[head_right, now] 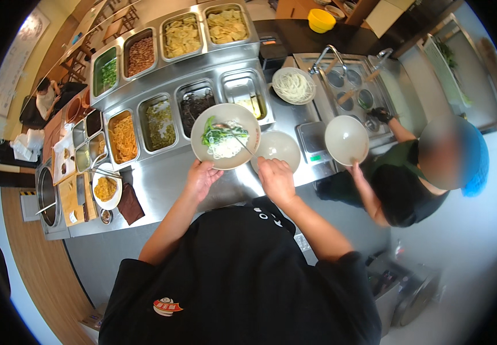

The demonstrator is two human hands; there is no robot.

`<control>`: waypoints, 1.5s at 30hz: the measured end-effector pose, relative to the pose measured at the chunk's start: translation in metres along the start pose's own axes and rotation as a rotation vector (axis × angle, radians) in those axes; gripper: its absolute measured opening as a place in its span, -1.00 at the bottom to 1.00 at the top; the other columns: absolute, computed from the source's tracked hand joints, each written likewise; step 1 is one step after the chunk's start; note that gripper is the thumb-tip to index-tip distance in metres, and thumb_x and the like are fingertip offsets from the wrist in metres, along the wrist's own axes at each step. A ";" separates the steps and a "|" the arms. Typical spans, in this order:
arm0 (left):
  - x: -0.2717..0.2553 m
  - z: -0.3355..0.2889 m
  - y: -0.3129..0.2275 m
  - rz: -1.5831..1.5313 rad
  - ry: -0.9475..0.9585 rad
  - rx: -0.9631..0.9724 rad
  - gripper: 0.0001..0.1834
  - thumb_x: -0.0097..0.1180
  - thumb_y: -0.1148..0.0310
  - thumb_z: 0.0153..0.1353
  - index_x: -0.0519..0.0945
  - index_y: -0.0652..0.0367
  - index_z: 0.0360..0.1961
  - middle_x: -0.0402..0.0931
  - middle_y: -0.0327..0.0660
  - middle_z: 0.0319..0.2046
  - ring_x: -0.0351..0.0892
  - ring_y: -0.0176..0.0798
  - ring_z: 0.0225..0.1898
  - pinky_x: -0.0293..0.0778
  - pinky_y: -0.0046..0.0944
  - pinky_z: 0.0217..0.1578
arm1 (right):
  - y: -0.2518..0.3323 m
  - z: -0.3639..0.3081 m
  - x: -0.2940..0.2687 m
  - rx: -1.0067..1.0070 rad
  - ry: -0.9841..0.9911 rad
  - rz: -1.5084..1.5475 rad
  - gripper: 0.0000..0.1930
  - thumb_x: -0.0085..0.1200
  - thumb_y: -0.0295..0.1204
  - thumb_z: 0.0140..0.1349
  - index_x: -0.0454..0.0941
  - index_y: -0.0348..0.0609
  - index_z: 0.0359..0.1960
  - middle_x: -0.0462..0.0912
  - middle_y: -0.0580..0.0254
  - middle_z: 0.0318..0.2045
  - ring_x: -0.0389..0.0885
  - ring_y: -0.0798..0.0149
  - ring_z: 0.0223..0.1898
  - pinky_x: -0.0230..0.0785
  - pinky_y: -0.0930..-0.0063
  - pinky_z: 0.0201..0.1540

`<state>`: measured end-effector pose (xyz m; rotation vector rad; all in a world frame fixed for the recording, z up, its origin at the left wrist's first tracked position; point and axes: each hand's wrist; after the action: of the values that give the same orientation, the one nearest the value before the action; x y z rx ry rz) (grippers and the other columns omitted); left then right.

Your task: The person assembles a noodle dish by placing noodles and green vegetables into a bowl. They use chopsticks to arrange the ingredients and tongs to add toppings from various containers on the counter.

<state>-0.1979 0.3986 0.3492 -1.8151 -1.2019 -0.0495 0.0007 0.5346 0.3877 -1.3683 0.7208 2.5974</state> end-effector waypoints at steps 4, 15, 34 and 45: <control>0.004 -0.003 0.001 -0.019 0.002 -0.012 -0.64 -0.03 0.49 0.22 0.31 0.21 0.06 0.50 -0.09 -0.02 0.58 -0.14 -0.05 0.49 -0.15 0.00 | 0.000 -0.011 -0.009 -0.014 -0.008 0.009 -0.74 0.13 -0.57 -0.02 0.47 -0.17 -0.23 0.44 0.19 -0.53 0.49 0.10 -0.42 0.30 0.21 -0.32; 0.018 -0.008 0.002 -0.114 0.021 0.004 -0.64 -0.04 0.48 0.24 0.32 0.21 0.07 0.48 -0.07 0.01 0.53 -0.06 0.03 0.42 -0.04 0.09 | -0.011 -0.025 -0.017 0.036 0.064 0.031 -0.80 0.04 -0.55 0.04 0.47 -0.22 -0.25 0.42 0.13 -0.52 0.44 0.05 -0.39 0.27 0.17 -0.28; -0.083 -0.063 0.022 -0.086 -0.064 0.083 -0.72 -0.03 0.47 0.25 0.44 0.22 0.00 0.58 -0.09 -0.08 0.60 -0.15 -0.10 0.50 -0.12 -0.02 | -0.071 0.036 0.073 0.682 -0.201 0.462 -0.79 -0.15 -0.31 0.44 0.41 -0.20 -0.21 0.47 0.15 -0.53 0.45 0.24 -0.53 0.33 0.28 -0.43; -0.196 -0.057 0.099 -0.030 -0.266 -0.039 -0.62 0.07 0.49 0.22 0.40 0.13 0.08 0.57 -0.09 -0.05 0.64 -0.14 -0.12 0.61 -0.15 -0.12 | -0.122 0.056 0.175 1.125 0.174 0.901 -0.79 -0.10 -0.25 0.39 0.44 -0.11 -0.27 0.48 0.34 -0.57 0.46 0.44 -0.59 0.34 0.54 -0.59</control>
<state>-0.2024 0.2115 0.2212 -1.8806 -1.4213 0.1572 -0.1047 0.6476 0.2302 -0.9301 2.7126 1.6992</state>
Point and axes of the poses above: each hand's wrist, its own z-axis towards the middle knuckle, its own x-axis out of the palm, y = z × x
